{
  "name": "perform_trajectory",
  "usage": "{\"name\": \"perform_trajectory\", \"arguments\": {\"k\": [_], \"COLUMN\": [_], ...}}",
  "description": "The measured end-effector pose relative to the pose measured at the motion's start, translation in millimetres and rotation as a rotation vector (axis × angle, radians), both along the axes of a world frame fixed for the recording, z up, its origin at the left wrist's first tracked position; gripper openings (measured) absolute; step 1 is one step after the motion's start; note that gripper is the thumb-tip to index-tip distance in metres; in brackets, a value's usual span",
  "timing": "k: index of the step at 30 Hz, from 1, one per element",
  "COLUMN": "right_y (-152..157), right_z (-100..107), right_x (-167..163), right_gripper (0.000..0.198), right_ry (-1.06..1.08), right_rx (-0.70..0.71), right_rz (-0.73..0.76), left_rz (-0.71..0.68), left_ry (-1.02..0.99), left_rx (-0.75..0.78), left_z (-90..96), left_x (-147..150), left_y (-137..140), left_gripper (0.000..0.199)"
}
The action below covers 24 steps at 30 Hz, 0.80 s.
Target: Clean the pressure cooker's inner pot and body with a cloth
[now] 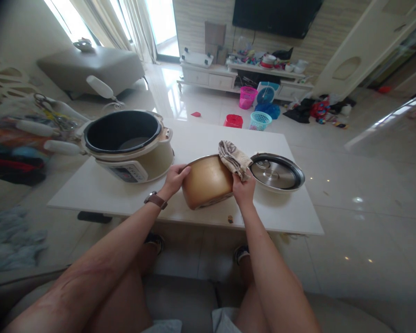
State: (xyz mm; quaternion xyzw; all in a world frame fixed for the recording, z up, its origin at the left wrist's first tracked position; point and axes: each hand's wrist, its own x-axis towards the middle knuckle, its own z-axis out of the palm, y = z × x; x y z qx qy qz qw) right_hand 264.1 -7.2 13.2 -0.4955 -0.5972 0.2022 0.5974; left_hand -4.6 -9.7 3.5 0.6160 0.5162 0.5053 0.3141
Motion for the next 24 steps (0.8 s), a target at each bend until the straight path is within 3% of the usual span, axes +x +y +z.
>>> {"name": "perform_trajectory", "arguments": {"k": [10, 18, 24], "right_y": [-2.2, -18.6, -20.9], "right_z": [1.0, 18.4, 21.7], "right_x": [-0.9, -6.3, -9.7], "right_gripper": [0.026, 0.027, 0.029], "right_ry": [-0.061, -0.499, -0.552], "right_rx": [0.054, 0.319, 0.336], "right_rz": [0.002, 0.068, 0.039], "left_rz": [0.031, 0.032, 0.028], "left_ry": [0.044, 0.035, 0.028], "left_rx": [-0.051, -0.053, -0.042], "left_z": [16.7, 15.9, 11.2], "left_x": [12.8, 13.5, 12.6], "left_y": [0.8, 0.1, 0.7], "left_gripper": [0.060, 0.060, 0.062]}}
